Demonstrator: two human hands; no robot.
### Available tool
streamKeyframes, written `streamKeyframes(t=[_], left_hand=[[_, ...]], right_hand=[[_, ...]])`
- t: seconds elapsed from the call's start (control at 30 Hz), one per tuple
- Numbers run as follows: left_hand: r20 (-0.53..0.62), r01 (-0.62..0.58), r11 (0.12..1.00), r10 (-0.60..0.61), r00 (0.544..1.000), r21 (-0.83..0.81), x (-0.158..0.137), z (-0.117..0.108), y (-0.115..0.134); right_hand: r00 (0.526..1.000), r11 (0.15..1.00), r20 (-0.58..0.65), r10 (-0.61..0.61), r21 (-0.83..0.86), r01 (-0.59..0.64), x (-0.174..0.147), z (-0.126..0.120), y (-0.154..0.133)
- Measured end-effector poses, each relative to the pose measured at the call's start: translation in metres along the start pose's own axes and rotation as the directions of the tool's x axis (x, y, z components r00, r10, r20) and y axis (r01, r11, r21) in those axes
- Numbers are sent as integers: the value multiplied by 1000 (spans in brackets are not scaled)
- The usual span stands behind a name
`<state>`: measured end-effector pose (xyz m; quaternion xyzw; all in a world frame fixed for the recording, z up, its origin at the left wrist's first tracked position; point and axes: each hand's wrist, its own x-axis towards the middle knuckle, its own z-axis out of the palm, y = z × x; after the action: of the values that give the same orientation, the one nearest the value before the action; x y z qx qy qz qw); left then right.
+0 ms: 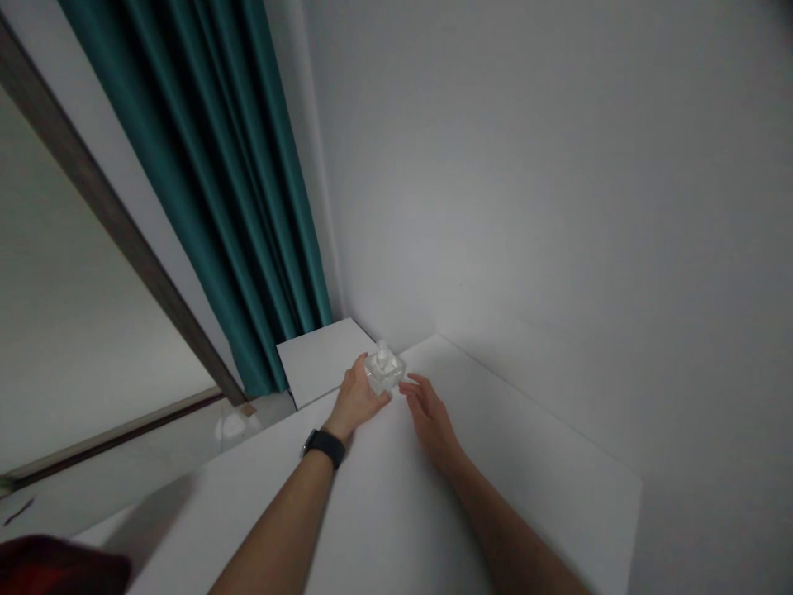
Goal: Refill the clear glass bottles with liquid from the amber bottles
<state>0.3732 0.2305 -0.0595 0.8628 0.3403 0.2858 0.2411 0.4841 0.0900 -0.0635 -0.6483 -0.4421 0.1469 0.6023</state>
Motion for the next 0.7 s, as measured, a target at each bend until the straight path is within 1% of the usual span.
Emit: streamKeyframes(t=[0.13, 0.27, 0.43, 0.7], left_hand=[[-4, -12, 999, 12, 1000, -34, 0, 3, -6], [10, 26, 997, -25, 1000, -68, 0, 3, -9], [30, 75, 996, -74, 997, -54, 1, 2, -7], [64, 97, 994, -93, 994, -58, 4, 0, -8]], right_hand=[[1000, 1000, -11, -10, -30, 9, 0, 0, 0], [1000, 998, -9, -16, -65, 16, 0, 1, 1], [1000, 994, -13, -11, -105, 9, -2, 1, 0], [999, 992, -31, -21, -126, 17, -1, 1, 0]])
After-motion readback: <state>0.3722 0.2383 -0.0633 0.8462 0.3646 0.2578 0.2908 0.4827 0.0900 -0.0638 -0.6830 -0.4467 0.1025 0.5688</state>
